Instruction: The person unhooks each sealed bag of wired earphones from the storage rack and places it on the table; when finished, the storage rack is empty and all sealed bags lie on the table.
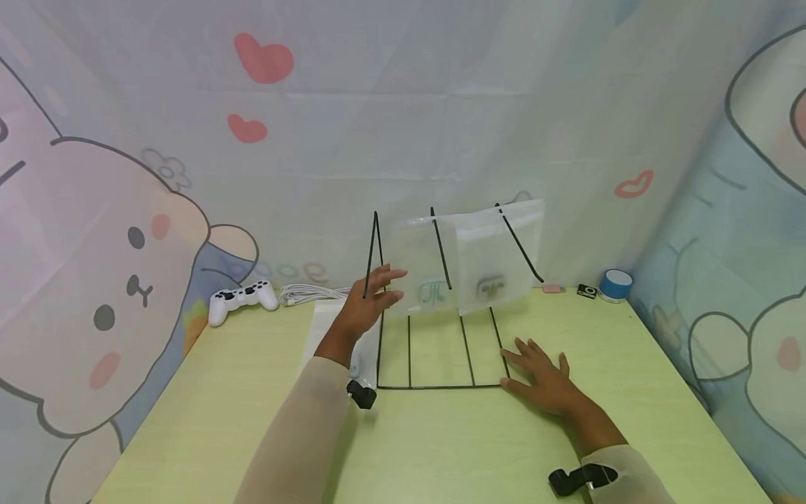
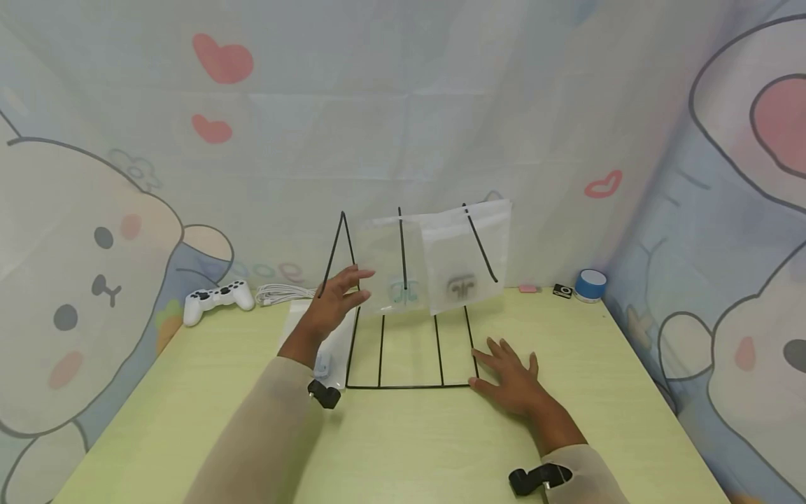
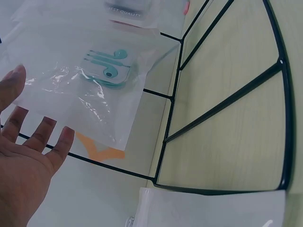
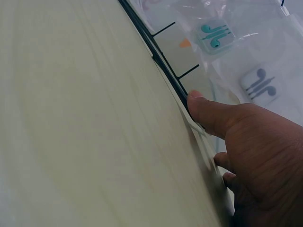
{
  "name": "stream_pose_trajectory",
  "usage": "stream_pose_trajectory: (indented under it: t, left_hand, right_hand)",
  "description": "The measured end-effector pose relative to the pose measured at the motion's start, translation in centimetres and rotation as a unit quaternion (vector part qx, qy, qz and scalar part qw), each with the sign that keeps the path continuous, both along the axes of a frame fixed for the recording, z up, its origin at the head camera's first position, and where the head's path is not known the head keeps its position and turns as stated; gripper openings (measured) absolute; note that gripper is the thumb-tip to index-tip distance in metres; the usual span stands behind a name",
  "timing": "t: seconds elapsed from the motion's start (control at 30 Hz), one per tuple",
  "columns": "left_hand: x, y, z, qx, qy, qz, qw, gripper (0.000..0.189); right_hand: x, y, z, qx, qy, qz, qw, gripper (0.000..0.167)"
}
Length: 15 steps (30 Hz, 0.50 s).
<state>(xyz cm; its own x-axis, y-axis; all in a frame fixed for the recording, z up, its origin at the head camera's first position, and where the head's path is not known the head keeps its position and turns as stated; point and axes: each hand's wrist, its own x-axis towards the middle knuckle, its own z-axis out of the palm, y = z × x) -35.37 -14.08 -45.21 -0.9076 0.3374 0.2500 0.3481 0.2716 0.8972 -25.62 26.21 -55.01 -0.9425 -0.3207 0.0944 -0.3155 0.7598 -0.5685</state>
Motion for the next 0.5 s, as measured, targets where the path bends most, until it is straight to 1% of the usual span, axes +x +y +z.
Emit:
stream_pose_trajectory:
  t: [0.13, 0.27, 0.37, 0.5]
  left_hand:
    - [-0.16, 0.39, 0.17, -0.007, 0.009, 0.000, 0.9999, 0.042]
    - [-0.49, 0.64, 0.31, -0.016, 0.036, -0.009, 0.9992, 0.040]
    - [-0.79, 0.75, 0.30, -0.021, 0.037, -0.011, 0.9990, 0.039]
    - [-0.65, 1.07, 0.44, -0.028, 0.029, -0.002, 0.9992, 0.039]
  right_hand:
    - [0.02, -0.04, 0.06, 0.001, 0.000, -0.001, 1.0000, 0.068]
    - [0.00, 0.00, 0.16, 0.003, -0.001, -0.002, 1.0000, 0.067]
    - [-0.06, 0.03, 0.11, 0.003, 0.000, -0.002, 1.0000, 0.067]
    - [-0.09, 0.07, 0.06, 0.000, -0.002, 0.000, 1.0000, 0.067]
